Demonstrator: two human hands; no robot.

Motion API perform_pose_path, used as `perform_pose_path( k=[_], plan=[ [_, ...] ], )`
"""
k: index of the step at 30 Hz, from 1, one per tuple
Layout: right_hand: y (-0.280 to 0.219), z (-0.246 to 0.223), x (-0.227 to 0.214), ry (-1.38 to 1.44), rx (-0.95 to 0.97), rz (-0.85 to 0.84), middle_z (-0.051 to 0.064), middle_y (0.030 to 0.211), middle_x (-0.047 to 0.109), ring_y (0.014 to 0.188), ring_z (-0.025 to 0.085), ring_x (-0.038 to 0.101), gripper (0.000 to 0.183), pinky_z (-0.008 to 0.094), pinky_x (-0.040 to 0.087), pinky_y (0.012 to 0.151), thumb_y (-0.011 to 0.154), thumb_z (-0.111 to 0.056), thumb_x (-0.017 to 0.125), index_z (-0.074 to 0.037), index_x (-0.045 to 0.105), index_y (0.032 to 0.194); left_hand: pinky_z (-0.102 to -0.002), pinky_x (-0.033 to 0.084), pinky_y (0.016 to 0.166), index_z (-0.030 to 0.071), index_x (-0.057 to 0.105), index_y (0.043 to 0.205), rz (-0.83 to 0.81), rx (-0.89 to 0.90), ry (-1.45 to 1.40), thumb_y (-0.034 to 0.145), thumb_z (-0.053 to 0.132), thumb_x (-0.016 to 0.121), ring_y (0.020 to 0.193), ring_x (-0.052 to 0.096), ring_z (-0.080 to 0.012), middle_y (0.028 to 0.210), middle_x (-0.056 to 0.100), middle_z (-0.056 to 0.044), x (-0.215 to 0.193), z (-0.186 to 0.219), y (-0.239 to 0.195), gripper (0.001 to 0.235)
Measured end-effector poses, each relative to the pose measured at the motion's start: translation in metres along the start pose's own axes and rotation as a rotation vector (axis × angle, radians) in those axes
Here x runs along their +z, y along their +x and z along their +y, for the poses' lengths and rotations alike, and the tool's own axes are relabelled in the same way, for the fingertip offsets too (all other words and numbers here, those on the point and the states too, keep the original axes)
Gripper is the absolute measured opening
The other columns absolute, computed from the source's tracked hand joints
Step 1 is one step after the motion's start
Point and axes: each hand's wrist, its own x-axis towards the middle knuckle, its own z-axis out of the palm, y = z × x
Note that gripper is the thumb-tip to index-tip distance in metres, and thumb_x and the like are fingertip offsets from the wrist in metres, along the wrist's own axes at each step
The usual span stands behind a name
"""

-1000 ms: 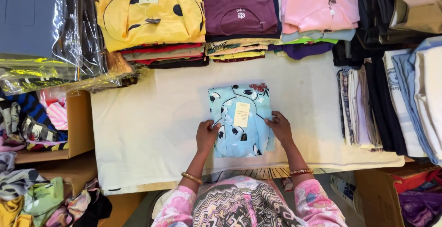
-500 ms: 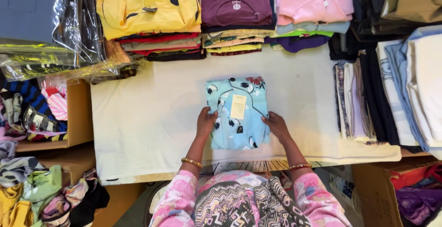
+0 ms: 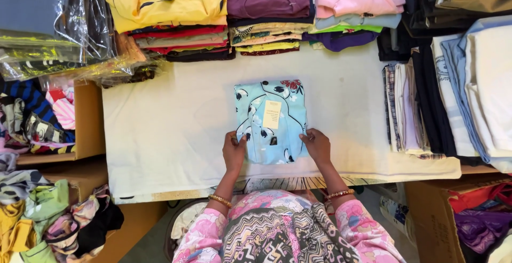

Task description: The recorder folds several items of clothing, including a white collared shirt, a yellow polka-dot shirt, and a blue patterned shirt.

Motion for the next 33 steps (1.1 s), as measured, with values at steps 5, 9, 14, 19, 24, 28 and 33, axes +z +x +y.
perform_pose_path(
  k=[5,9,14,19,24,28,33],
  plan=[
    [-0.002,-0.008,-0.001,-0.036,-0.048,-0.03,0.006,0.08,0.07,0.067,0.019,0.065,0.036,0.034,0.053,0.066,0.083,-0.034,0.082,-0.003,0.072,0.099,-0.031,0.044,0.058,0.004,0.066,0.105,0.014,0.11,0.058,0.087,0.019,0.08,0.06,0.051,-0.0136,0.068,0.057,-0.001,-0.006,0.011,-0.012,0.027],
    [0.001,-0.006,-0.002,-0.138,0.006,-0.149,0.01,0.072,0.065,0.063,0.022,0.059,0.041,0.036,0.05,0.064,0.089,-0.036,0.082,0.002,0.07,0.093,-0.033,0.047,0.052,0.009,0.058,0.111,-0.078,-0.227,-0.24,0.081,0.018,0.078,0.052,0.055,-0.0128,0.064,0.056,0.0,-0.005,0.015,-0.013,0.036],
    [-0.005,-0.01,-0.001,0.164,0.086,-0.182,0.008,0.074,0.069,0.064,0.016,0.061,0.035,0.032,0.051,0.061,0.088,-0.033,0.077,0.001,0.072,0.093,-0.031,0.042,0.054,0.0,0.066,0.099,-0.123,-0.18,-0.078,0.091,0.025,0.08,0.056,0.051,-0.0129,0.066,0.057,-0.005,0.006,-0.027,-0.007,0.03],
    [-0.003,-0.005,0.0,0.373,0.122,-0.194,0.006,0.076,0.07,0.065,0.013,0.065,0.036,0.029,0.052,0.061,0.091,-0.034,0.073,0.002,0.07,0.093,-0.027,0.043,0.054,0.0,0.069,0.091,-0.175,-0.158,-0.303,0.096,0.029,0.076,0.062,0.05,-0.0087,0.071,0.058,0.0,0.008,-0.02,-0.01,0.031],
    [-0.004,0.002,-0.002,0.407,0.154,-0.234,0.005,0.076,0.066,0.063,0.015,0.062,0.041,0.03,0.051,0.062,0.094,-0.037,0.072,0.004,0.07,0.09,-0.026,0.043,0.053,0.007,0.074,0.097,-0.236,-0.256,-0.456,0.089,0.025,0.076,0.062,0.053,-0.0073,0.074,0.063,0.003,0.003,-0.006,-0.009,0.02],
    [-0.017,-0.006,-0.012,0.395,0.172,-0.221,0.006,0.075,0.066,0.062,0.015,0.062,0.04,0.031,0.052,0.062,0.092,-0.037,0.072,0.003,0.071,0.09,-0.026,0.042,0.053,0.003,0.075,0.098,-0.275,-0.232,-0.348,0.089,0.024,0.077,0.059,0.054,-0.0088,0.073,0.064,-0.001,-0.011,-0.008,-0.012,0.023],
    [-0.026,0.003,0.0,-0.092,-0.038,-0.022,0.015,0.087,0.069,0.073,0.025,0.066,0.036,0.038,0.052,0.069,0.088,-0.035,0.08,0.0,0.069,0.082,-0.039,0.047,0.069,0.002,0.076,0.096,-0.065,0.098,0.327,0.086,0.027,0.084,0.074,0.058,-0.0263,0.079,0.058,-0.007,-0.01,-0.035,-0.012,0.029]
  ],
)
